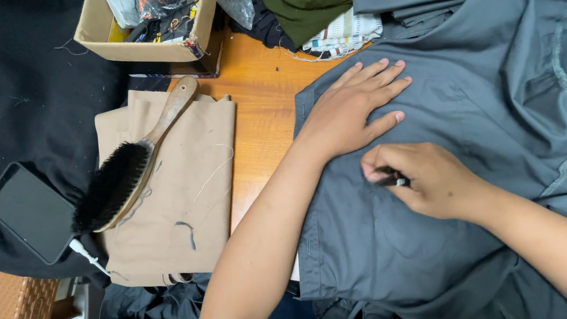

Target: The person trims loose threads from a grey garment using a small clipper, turning the fabric over to reach different sections and inspecting the seams.

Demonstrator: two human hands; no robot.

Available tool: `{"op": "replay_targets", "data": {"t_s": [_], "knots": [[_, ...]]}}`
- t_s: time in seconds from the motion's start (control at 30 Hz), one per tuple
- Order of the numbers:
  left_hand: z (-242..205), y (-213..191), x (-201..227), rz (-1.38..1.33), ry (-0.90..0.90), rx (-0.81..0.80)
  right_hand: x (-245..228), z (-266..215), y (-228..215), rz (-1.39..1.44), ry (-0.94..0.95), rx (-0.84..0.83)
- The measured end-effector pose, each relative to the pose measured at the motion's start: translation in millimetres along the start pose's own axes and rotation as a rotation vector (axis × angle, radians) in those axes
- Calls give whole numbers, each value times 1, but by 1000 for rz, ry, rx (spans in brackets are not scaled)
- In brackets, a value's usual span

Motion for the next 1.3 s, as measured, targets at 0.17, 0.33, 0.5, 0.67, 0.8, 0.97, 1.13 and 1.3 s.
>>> {"op": "replay_targets", "data": {"t_s": [0.17,0.33,0.5,0.67,0.8,0.97,1.13,1.3], "knots": [[-1,-3,0,-8,10,11,15,-5,-18,173,50,94],[-4,-10,-6,35,14,69,13,-12,-12,-176,115,-240],[-3,-13,-8,-5,11,73,4,-10,-12,-291,-78,-226],[-3,-13,-8,-5,-19,45,1,-9,-20,-124,-169,9],[-3,-12,-10,3,-16,55,2,-8,-19,-69,-128,56],[-3,-10,-11,19,-6,59,3,-8,-16,-74,-89,75],[-4,-12,-10,5,-16,60,1,-8,-15,-110,-125,107],[-3,-10,-12,23,-9,66,-3,-8,-14,-146,-169,134]]}}
Point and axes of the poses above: each hand's wrist, its own z-axis towards the middle knuckle, its own y-axis out of the palm, x = y × z, the point moved 6 cm from there along z, towards the middle knuckle, and after that the axes turned 7 degrees about -z, right-handed, at the moved point
